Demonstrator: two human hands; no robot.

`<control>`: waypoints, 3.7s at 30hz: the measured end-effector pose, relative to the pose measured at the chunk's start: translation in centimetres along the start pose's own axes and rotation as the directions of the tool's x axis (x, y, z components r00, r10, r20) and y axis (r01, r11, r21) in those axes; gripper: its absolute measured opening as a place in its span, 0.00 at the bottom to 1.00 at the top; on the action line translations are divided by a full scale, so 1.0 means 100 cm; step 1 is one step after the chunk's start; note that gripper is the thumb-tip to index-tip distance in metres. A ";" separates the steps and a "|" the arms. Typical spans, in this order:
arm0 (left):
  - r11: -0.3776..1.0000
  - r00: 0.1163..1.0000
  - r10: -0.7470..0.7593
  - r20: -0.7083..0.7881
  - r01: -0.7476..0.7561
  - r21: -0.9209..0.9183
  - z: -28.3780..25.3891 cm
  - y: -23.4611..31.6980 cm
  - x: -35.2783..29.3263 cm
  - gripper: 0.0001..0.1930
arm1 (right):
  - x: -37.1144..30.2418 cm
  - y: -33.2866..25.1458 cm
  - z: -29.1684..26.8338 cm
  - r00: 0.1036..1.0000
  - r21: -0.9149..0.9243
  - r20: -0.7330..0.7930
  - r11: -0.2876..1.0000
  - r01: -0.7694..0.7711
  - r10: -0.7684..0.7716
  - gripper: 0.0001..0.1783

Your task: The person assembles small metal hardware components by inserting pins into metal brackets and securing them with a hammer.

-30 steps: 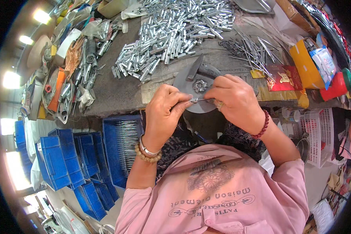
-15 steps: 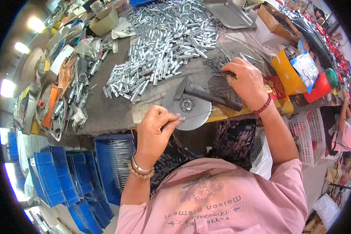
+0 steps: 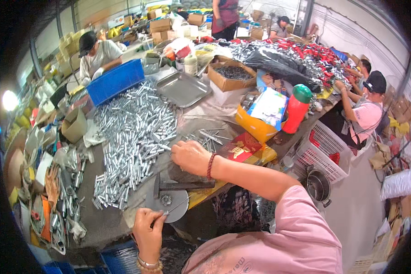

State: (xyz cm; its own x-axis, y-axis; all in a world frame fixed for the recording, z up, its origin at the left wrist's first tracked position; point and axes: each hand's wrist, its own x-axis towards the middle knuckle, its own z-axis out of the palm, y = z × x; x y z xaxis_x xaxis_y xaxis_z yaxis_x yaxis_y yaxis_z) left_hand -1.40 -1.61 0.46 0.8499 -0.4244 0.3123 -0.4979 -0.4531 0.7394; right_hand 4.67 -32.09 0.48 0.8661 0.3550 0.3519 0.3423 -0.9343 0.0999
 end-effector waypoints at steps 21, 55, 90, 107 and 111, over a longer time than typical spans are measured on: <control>0.993 0.997 0.071 0.011 -0.071 0.090 -0.003 -0.011 -0.003 0.07 | -0.021 -0.120 -0.043 0.989 0.759 -0.128 0.650 0.046 0.080 0.27; 0.992 0.991 0.117 -0.066 -0.113 0.055 0.003 -0.008 0.003 0.06 | -0.042 -0.098 -0.051 0.969 0.442 -0.232 0.896 0.030 0.082 0.34; 0.998 0.998 0.048 -0.038 -0.047 0.040 0.003 -0.005 0.002 0.06 | -0.088 -0.099 -0.086 0.964 0.561 -0.127 0.818 -0.126 0.235 0.39; 0.821 0.875 0.478 0.073 -0.475 0.316 -0.001 0.001 0.013 0.15 | -0.084 -0.087 -0.028 0.963 0.391 -0.207 0.917 -0.079 0.171 0.12; 0.831 0.880 0.469 0.075 -0.469 0.298 -0.006 -0.001 0.010 0.15 | -0.083 -0.102 -0.019 0.964 0.450 -0.164 0.886 -0.115 0.209 0.12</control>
State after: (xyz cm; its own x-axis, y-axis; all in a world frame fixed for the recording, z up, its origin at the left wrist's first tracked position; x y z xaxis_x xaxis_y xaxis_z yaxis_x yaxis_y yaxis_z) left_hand -0.36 -1.47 1.06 0.5015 -0.6450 0.5767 -0.8637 -0.4118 0.2905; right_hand -6.77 -25.54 -1.67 0.8468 0.1418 0.5127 0.3672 -0.8531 -0.3706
